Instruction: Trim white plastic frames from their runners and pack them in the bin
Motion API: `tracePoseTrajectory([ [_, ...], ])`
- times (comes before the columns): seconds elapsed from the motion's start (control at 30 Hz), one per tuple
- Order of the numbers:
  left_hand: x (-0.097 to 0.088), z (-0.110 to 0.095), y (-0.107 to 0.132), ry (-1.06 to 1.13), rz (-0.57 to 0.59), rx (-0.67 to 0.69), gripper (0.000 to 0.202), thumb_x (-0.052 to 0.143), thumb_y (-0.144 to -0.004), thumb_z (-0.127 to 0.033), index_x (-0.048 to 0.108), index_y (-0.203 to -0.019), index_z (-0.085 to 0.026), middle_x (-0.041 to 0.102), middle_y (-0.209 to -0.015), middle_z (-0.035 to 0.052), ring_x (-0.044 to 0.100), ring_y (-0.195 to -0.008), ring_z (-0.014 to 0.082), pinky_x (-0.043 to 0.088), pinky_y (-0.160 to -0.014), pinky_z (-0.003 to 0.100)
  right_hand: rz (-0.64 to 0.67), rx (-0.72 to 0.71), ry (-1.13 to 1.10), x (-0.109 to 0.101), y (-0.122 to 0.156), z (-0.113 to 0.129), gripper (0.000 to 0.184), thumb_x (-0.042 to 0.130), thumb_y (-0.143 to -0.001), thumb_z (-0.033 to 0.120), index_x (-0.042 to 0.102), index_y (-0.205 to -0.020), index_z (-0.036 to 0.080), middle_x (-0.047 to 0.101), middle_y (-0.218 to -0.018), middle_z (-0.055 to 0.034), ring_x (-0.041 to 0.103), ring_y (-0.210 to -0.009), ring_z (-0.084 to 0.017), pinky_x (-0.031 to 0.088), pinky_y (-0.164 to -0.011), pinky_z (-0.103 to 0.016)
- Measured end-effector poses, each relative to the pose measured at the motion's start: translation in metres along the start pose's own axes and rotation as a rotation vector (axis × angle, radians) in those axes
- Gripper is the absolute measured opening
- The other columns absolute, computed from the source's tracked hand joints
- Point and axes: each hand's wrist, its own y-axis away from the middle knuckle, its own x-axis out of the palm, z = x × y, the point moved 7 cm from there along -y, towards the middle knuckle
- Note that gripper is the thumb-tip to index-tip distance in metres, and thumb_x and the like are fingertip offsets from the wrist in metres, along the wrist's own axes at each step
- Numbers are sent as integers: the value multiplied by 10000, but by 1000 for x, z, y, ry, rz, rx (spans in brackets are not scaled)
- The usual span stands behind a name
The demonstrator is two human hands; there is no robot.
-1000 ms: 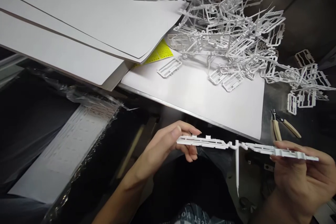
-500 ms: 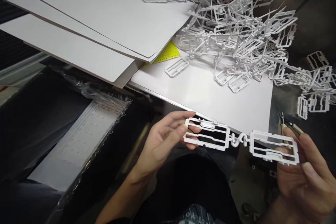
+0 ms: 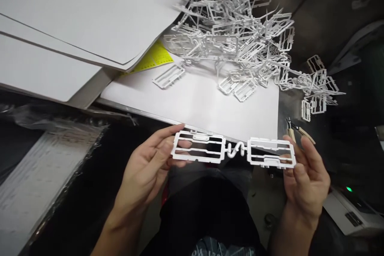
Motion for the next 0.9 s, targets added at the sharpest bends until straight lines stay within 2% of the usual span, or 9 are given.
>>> tracePoseTrajectory([
  [0.17,-6,-3,-4,-112,-40,143,242,916,-795,-457,837,-851,-235,777,-762,8,683,-609,96,616,-635,145,-120,-58,91,-8,7,3,429,852,-925,130,750,-1322,256,776,-1177,-82,792,-971,-249,680,-671,-244],
  [0.3,-6,-5,-4,-122,-24,181,225,913,-799,-457,854,-898,-263,763,-710,2,684,-601,102,601,-613,142,-154,-127,131,-6,11,8,358,874,-896,111,796,-1212,262,800,-1078,-36,801,-861,-219,680,-684,-240],
  [0.4,-6,-4,-4,-96,-52,154,262,916,-788,-472,859,-895,-240,808,-808,44,736,-651,137,636,-640,177,-149,-166,159,-3,11,12,320,852,-917,99,803,-1182,272,803,-1059,-17,798,-828,-195,681,-757,-258],
  [0.5,-5,-4,-3,-70,-54,139,301,910,-786,-506,862,-895,-229,833,-959,72,765,-730,143,647,-707,169,-113,-147,162,1,9,12,290,814,-961,119,798,-1201,280,798,-1092,-14,795,-906,-214,674,-898,-346],
  [0.57,-2,-5,-2,-52,-24,157,303,897,-804,-508,863,-930,-235,832,-1035,74,784,-816,149,641,-758,150,-67,-109,118,5,6,10,243,762,-1024,202,782,-1255,274,782,-1167,-33,776,-1029,-238,648,-979,-397],
  [0.67,2,-7,0,-41,46,160,190,874,-858,-393,857,-978,-246,802,-1211,74,799,-948,175,643,-862,177,-13,-108,24,11,2,8,273,678,-1090,328,739,-1347,261,753,-1257,-49,725,-1175,-242,624,-1017,-385],
  [0.73,4,-7,1,-49,80,155,161,861,-870,-274,844,-1030,-264,755,-1337,64,794,-1029,190,639,-932,210,-19,-119,19,12,0,8,309,698,-1074,274,715,-1383,273,742,-1287,-37,700,-1225,-228,605,-1045,-362],
  [0.8,5,-7,1,-81,98,174,287,855,-864,-198,814,-1131,-296,714,-1414,48,787,-1077,197,636,-974,238,-31,-123,58,12,-2,8,407,738,-1024,156,696,-1405,293,717,-1338,-30,684,-1252,-223,574,-1092,-370],
  [0.9,8,-8,3,-195,91,251,399,850,-864,-172,772,-1227,-320,765,-1319,24,798,-1032,176,646,-956,233,-47,-148,130,11,-3,8,517,782,-963,86,679,-1424,297,694,-1377,-44,689,-1245,-246,574,-1103,-424],
])
